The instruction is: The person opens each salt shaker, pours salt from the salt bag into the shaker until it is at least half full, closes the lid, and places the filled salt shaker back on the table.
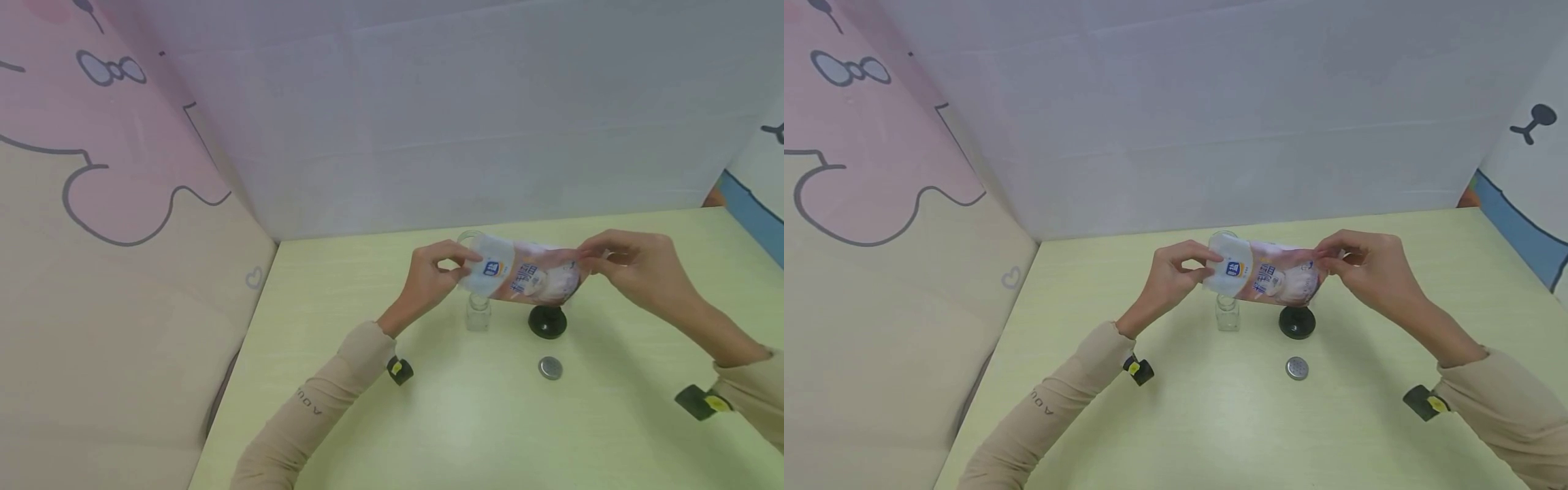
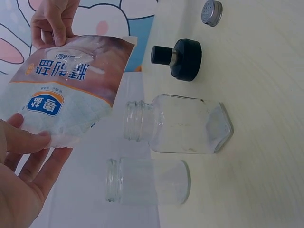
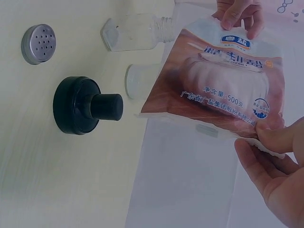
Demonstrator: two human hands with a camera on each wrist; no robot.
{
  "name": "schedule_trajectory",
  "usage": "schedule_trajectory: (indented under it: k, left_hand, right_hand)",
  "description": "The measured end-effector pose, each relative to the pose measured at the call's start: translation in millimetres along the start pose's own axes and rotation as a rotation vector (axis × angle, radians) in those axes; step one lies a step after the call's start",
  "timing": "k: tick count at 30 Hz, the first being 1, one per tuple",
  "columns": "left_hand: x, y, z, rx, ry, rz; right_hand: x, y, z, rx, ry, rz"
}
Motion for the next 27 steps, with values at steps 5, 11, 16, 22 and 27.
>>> schedule_trajectory:
  k: [5,11,16,22,27]
  left_hand:
    - [0.1,0.6,0.1,0.005,0.021,0.003]
    - [-0.1,0.4,0.1,0.011,0.017,0.0]
    - [0.2,0.7,0.9,0.012,0.018,0.002]
    - [0.2,1.4,0.7,0.014,0.014,-0.004]
    - [0.8,2.0,0.0,0.01,0.021,-0.003]
  right_hand:
    - [-0.1,-0.2,0.3,0.002,0.006,-0.002]
    - [0.1,-0.1,-0.1,0.015,0.019,0.007]
    - [0.5,-0.4,-1.6,0.034,0.032,0.016]
    - [1.5,-1.1,-3.7,0.063,0.057,0.026]
    - [1.4,-1.6,-4.4,0.072,0.057,0.028]
Point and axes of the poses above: each hand's wrist, its own y-axis away from the middle knuckle, its own x-axis out of the back of the hand, z = x × y, the point moved 6 cm from there along -y, towards the middle knuckle, and after that the axes turned 10 degrees about y, right-handed, at the moved point
